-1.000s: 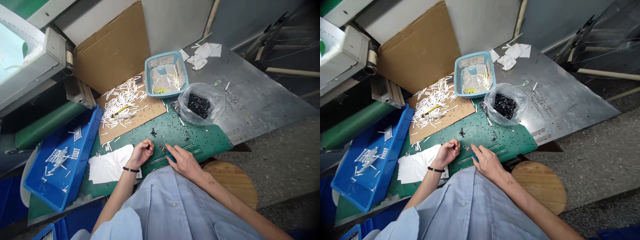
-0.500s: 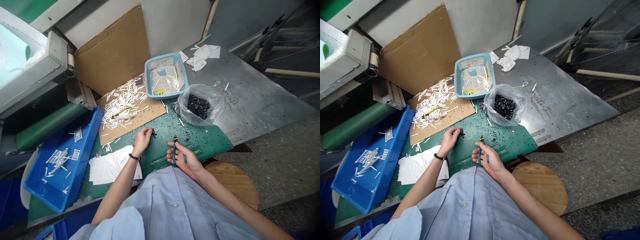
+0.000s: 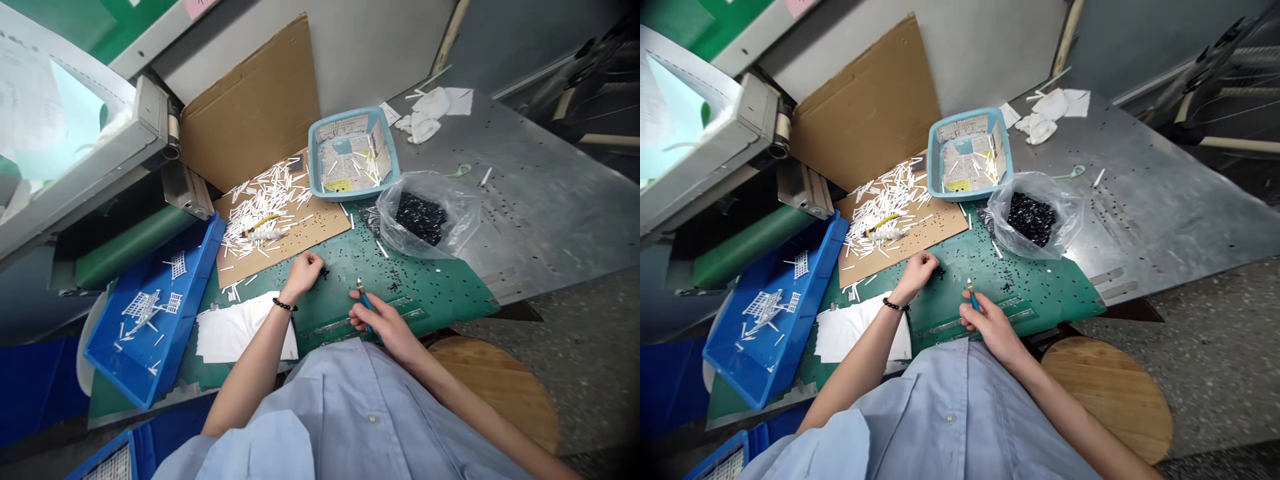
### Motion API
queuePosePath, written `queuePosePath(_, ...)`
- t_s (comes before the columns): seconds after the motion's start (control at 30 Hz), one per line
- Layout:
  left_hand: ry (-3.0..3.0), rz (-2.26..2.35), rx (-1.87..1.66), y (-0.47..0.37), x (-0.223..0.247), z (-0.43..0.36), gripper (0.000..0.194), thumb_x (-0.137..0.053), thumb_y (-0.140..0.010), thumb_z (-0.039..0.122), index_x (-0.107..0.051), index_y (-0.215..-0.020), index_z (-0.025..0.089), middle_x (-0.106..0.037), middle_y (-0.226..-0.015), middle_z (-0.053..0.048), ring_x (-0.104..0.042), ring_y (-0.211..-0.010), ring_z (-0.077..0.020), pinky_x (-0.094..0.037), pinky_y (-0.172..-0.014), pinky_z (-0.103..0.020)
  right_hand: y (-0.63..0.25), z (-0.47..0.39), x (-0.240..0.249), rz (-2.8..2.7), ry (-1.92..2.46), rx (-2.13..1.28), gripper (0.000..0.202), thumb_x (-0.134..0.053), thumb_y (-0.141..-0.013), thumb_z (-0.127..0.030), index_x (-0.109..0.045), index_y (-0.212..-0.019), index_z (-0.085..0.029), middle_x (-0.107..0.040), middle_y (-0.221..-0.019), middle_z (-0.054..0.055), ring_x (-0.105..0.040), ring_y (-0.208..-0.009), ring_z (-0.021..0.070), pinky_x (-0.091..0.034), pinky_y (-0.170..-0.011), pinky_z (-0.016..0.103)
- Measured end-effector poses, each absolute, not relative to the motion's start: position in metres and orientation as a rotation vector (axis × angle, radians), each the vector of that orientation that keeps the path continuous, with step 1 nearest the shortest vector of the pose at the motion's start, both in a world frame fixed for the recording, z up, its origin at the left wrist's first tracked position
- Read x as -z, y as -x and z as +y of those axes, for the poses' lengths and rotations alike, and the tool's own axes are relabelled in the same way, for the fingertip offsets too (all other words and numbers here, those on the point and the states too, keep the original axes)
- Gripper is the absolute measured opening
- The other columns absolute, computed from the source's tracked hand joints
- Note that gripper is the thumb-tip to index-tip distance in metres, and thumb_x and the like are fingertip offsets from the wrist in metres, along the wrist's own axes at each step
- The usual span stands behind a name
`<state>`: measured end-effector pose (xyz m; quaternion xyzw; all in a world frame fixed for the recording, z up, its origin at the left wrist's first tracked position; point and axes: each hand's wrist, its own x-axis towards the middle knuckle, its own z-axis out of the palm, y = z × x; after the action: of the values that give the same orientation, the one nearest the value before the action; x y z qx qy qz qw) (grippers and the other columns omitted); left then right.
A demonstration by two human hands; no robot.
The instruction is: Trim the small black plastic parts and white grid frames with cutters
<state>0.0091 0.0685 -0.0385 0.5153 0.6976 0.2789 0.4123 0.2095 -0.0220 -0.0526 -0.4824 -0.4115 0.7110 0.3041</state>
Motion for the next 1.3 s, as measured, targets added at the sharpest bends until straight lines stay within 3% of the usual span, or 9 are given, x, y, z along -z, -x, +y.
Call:
queuePosePath(0.13,-0.773,1.344,-0.86,-0.002,0.03,0.047,0.012,-0.063,-0.071,0.022,-0.055,-0.074,0.014,-0.059,-0.07,-0.002,-0.043,-0.056,-0.0069,-0.031,-0.054,-0.02,-0.21,-0.024,0.049,-1.833,1.398,-1.331,0.047,-0.056,-0.084,-0.041,-0.052,-0.127,-0.021,-0.062,-0.099,0.005,-0.06,-0.088,0.0199,-0.049,-0.08,0.035)
queuePosePath(0.27,-0.63,1.201,-0.865,0.004,0.021,0.021,0.025,-0.075,-0.068,0.027,-0.059,-0.078,0.012,-0.059,-0.071,-0.002,-0.042,-0.056,-0.0042,-0.03,-0.054,-0.018,-0.208,-0.022,0.048,-2.228,1.378,-0.816,0.049,-0.048,-0.089,-0.034,-0.048,-0.134,-0.016,-0.058,-0.102,0.009,-0.056,-0.092,0.023,-0.047,-0.081,0.036)
queuePosePath(0.43,-0.647,1.202,-0.806,0.005,0.02,0.004,0.031,-0.079,-0.068,0.032,-0.065,-0.086,0.011,-0.058,-0.071,-0.001,-0.043,-0.057,-0.0034,-0.03,-0.054,-0.017,-0.206,-0.02,0.046,-2.465,1.354,-0.492,0.048,-0.043,-0.092,-0.033,-0.047,-0.135,-0.012,-0.057,-0.099,0.011,-0.052,-0.087,0.024,-0.044,-0.077,0.035)
queuePosePath(0.7,-0.719,1.224,-0.743,0.0,0.022,0.003,0.036,-0.08,-0.068,0.039,-0.067,-0.088,0.012,-0.06,-0.075,-0.002,-0.047,-0.062,-0.0056,-0.031,-0.056,-0.018,-0.206,-0.022,0.042,-2.535,1.373,-0.382,0.048,-0.042,-0.092,-0.033,-0.047,-0.135,-0.013,-0.057,-0.098,0.011,-0.052,-0.084,0.0237,-0.043,-0.072,0.035)
queuePosePath(1.3,-0.962,1.431,-0.657,-0.006,0.019,0.002,0.033,-0.078,-0.066,0.041,-0.069,-0.082,0.012,-0.065,-0.079,-0.004,-0.052,-0.068,-0.011,-0.036,-0.062,-0.023,-0.206,-0.023,0.035,-2.62,1.462,-0.54,0.049,-0.045,-0.091,-0.027,-0.044,-0.138,-0.013,-0.061,-0.101,0.012,-0.061,-0.084,0.0236,-0.048,-0.065,0.031)
